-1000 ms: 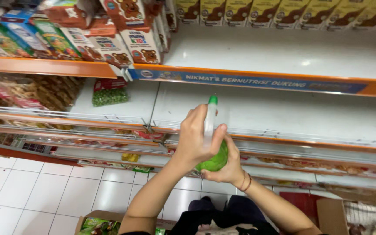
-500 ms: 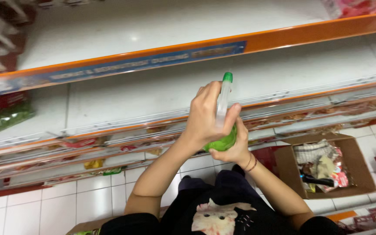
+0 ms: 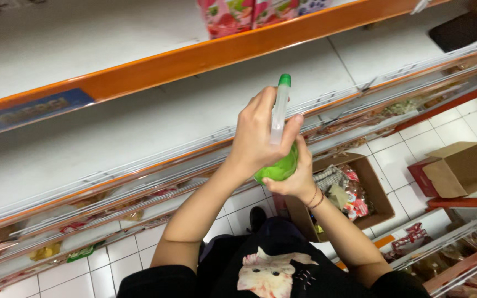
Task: The person removes items like packaged snacks from a cardboard box, scans them with a handheld scanner, places snacks onto store shelves, and uses a spray bottle on the shelves.
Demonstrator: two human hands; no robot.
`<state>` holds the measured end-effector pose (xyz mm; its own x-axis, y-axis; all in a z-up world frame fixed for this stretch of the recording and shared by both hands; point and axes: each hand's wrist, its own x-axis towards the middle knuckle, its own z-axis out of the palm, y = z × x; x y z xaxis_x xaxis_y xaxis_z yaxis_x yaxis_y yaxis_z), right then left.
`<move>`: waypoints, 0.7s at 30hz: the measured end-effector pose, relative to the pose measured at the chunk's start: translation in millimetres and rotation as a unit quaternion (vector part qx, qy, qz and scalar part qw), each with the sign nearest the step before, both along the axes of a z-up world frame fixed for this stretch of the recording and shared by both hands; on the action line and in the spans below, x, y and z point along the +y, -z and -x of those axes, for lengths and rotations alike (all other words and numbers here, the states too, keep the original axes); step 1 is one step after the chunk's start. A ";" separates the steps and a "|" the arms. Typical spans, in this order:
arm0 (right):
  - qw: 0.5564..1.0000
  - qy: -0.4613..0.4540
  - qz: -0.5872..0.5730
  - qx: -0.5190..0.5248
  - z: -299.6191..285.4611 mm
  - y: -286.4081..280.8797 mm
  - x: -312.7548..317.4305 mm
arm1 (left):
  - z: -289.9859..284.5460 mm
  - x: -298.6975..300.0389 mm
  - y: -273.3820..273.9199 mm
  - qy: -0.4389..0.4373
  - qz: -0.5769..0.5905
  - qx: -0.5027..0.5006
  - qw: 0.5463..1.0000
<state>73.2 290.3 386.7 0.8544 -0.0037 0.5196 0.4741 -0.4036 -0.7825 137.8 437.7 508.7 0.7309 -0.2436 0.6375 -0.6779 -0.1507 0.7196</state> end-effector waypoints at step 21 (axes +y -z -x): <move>0.988 0.024 -0.109 0.103 48.4 169.6 -120.5 | 4.7 -145.3 148.5 0.057 -0.065 0.114 0.990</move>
